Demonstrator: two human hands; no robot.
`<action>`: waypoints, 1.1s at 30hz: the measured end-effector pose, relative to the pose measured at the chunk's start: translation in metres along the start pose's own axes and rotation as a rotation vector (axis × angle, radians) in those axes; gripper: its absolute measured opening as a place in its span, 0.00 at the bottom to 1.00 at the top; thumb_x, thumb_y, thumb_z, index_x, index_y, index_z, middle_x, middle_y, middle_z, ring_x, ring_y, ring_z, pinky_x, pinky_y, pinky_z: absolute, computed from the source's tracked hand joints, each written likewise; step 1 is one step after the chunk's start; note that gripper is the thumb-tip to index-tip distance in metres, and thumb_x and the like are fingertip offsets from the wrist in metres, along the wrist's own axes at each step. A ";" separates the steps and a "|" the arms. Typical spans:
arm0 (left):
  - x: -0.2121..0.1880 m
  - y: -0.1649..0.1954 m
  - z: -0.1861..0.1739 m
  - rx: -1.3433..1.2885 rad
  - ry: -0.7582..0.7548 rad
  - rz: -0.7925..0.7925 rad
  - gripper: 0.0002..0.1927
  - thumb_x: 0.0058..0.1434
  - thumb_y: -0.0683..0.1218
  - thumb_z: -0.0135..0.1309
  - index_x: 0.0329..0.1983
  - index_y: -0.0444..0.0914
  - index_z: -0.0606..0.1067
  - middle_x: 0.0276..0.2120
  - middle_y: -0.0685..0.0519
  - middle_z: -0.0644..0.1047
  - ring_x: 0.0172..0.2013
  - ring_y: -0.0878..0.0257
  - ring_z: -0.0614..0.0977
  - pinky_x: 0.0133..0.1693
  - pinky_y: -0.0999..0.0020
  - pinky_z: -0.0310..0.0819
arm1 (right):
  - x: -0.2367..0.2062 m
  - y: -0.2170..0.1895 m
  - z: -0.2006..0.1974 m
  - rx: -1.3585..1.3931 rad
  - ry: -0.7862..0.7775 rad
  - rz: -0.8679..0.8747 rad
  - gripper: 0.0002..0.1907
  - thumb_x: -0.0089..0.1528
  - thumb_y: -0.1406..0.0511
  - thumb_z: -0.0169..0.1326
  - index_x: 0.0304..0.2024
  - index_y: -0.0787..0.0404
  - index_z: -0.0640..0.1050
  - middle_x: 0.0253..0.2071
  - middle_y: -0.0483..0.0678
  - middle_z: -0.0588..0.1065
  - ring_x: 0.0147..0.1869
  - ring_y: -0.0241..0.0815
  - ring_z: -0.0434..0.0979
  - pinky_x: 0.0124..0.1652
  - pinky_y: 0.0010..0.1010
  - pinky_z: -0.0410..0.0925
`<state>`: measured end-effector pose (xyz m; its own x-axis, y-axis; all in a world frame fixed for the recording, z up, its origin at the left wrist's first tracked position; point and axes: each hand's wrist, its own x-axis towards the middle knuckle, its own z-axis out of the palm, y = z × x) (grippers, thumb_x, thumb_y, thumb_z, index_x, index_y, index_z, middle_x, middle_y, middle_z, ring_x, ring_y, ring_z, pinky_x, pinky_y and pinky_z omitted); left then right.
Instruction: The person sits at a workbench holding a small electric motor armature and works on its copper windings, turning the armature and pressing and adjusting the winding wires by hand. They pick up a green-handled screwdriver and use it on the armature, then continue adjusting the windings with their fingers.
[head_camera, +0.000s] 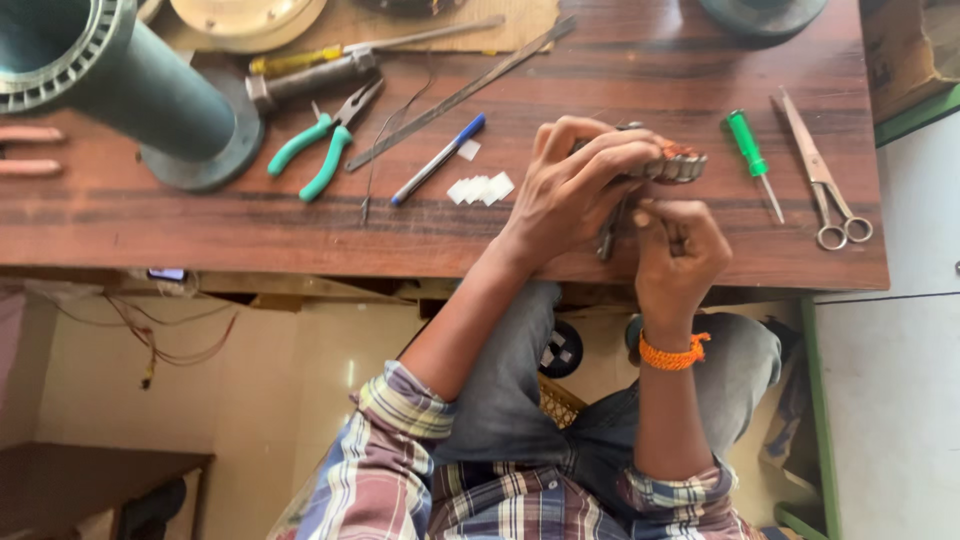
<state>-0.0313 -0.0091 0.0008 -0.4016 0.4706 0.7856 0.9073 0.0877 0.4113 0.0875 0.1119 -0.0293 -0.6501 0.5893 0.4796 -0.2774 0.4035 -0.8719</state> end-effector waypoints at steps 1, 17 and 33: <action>0.001 0.002 -0.001 -0.009 -0.014 0.001 0.23 0.65 0.44 0.62 0.62 0.49 0.70 0.60 0.66 0.74 0.55 0.62 0.74 0.56 0.65 0.63 | -0.001 -0.001 -0.002 0.010 0.001 0.017 0.03 0.66 0.77 0.60 0.40 0.68 0.79 0.29 0.35 0.67 0.32 0.22 0.57 0.32 0.18 0.52; -0.004 0.020 -0.020 0.238 0.007 0.112 0.21 0.57 0.39 0.69 0.49 0.55 0.82 0.54 0.59 0.73 0.54 0.60 0.73 0.54 0.62 0.71 | -0.005 -0.012 -0.009 0.109 -0.109 0.058 0.07 0.63 0.74 0.62 0.44 0.67 0.83 0.37 0.49 0.82 0.37 0.33 0.82 0.38 0.22 0.72; -0.012 0.018 -0.023 0.223 -0.026 0.015 0.20 0.51 0.45 0.67 0.48 0.55 0.82 0.61 0.61 0.69 0.56 0.57 0.71 0.60 0.61 0.72 | -0.005 -0.005 -0.012 0.048 -0.147 -0.030 0.09 0.66 0.73 0.58 0.48 0.65 0.82 0.39 0.48 0.81 0.39 0.31 0.77 0.41 0.22 0.68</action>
<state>-0.0128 -0.0332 0.0089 -0.3872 0.4956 0.7775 0.9194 0.2715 0.2848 0.1001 0.1152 -0.0258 -0.7364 0.4672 0.4893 -0.3297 0.3837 -0.8626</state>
